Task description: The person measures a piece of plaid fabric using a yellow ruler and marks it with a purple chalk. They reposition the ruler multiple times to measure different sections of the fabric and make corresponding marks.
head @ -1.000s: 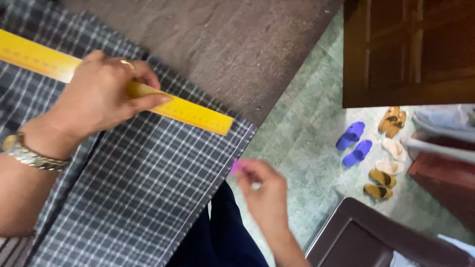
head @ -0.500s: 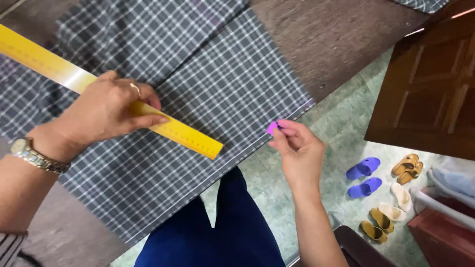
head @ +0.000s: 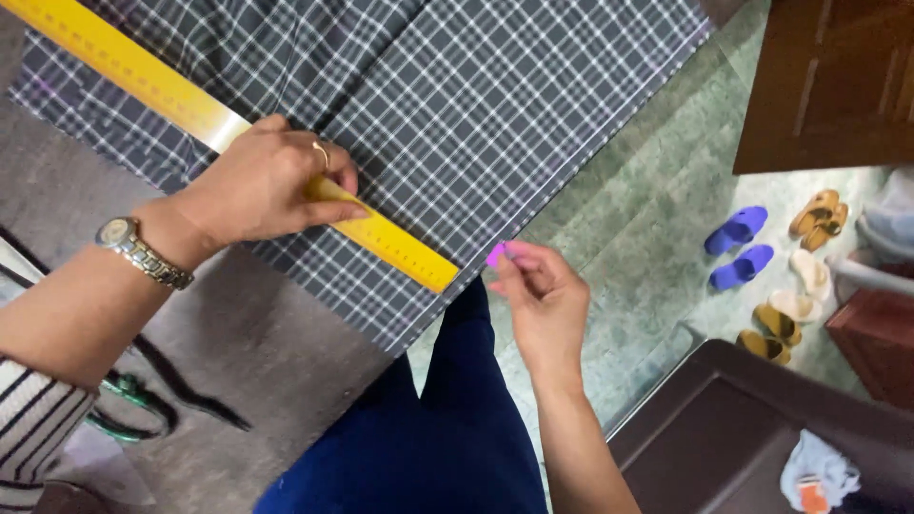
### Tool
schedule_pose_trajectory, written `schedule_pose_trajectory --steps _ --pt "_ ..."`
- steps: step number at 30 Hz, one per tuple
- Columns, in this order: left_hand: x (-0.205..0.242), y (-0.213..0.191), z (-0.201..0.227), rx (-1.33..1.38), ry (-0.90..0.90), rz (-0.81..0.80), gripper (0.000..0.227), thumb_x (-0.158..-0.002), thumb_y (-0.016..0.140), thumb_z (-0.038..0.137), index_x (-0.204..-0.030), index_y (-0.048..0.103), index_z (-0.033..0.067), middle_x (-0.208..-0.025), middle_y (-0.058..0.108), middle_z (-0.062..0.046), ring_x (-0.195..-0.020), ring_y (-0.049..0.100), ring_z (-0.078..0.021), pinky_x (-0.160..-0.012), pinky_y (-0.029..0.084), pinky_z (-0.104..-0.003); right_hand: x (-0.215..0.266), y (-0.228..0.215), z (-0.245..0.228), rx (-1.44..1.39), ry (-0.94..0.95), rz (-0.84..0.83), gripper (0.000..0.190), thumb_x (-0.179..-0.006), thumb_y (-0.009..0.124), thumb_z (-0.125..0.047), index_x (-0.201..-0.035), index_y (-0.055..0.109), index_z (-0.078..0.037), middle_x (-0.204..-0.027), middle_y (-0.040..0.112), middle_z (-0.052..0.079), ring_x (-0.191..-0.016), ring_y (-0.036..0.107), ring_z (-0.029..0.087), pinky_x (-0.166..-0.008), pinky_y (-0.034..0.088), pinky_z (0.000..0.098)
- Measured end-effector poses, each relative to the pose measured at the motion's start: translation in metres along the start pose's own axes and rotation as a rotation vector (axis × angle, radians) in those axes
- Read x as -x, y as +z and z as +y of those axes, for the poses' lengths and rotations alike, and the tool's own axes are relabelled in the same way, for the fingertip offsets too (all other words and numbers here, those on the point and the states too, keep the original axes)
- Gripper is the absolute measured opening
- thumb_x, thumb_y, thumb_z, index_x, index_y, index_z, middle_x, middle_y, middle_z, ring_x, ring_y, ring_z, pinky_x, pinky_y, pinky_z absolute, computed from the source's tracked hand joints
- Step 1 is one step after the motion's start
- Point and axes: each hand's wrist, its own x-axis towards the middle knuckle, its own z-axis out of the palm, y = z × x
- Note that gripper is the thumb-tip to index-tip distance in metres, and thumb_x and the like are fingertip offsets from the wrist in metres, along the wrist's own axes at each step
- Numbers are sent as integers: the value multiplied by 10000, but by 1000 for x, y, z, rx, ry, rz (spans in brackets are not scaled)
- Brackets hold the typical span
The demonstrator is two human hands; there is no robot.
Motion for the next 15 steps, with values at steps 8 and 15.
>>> schedule_pose_trajectory --steps 8,15 --pt "25 13 -1 39 43 -42 293 -833 679 518 -850 658 227 -749 725 117 -646 630 -93 -735 344 -296 54 21 7 9 128 60 107 -830 715 -103 -934 725 -76 -757 679 66 -621 738 197 -631 578 213" --pt "32 22 -10 32 76 -46 312 -837 676 530 -846 660 219 -761 734 119 -660 622 -83 -716 330 -288 76 37 15 55 144 48 132 -847 688 -119 -970 712 -77 -782 727 63 -635 754 200 -639 561 207"
